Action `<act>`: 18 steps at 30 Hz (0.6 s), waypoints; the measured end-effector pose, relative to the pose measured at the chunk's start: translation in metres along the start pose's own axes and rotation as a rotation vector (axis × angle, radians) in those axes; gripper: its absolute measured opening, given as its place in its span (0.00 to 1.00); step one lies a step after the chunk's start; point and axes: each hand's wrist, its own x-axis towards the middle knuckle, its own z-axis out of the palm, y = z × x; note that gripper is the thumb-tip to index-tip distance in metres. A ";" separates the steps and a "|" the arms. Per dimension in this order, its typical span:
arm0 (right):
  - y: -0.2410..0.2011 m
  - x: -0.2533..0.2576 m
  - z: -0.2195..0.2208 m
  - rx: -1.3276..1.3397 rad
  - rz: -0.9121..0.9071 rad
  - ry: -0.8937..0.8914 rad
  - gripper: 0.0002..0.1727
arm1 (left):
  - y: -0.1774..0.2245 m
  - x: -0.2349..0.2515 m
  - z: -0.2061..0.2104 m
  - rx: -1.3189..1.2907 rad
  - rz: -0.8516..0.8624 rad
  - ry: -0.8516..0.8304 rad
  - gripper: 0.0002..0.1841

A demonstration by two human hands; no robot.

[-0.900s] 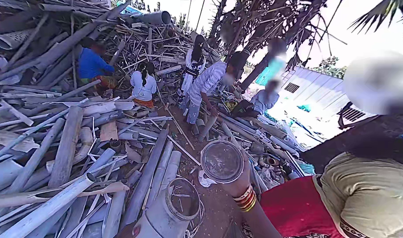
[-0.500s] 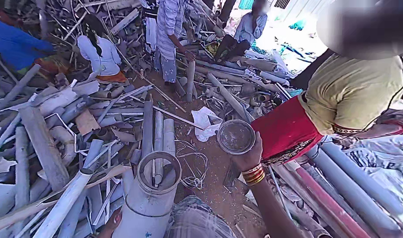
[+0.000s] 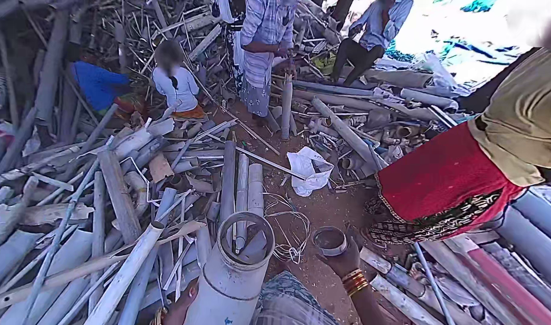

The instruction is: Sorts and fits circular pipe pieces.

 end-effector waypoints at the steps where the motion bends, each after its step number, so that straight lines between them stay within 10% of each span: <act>1: -0.009 0.001 0.006 -0.071 -0.032 0.029 0.39 | 0.000 -0.005 0.002 -0.018 0.009 0.011 0.36; 8: -0.034 -0.001 0.021 -0.125 -0.105 0.118 0.38 | 0.008 -0.010 0.017 -0.047 0.013 -0.003 0.31; 11: -0.029 -0.011 0.021 -0.110 -0.069 0.105 0.36 | -0.008 -0.004 0.009 -0.021 0.078 -0.057 0.43; 18: -0.014 -0.020 0.009 -0.195 -0.037 0.052 0.34 | -0.015 -0.002 0.004 -0.140 0.207 -0.088 0.31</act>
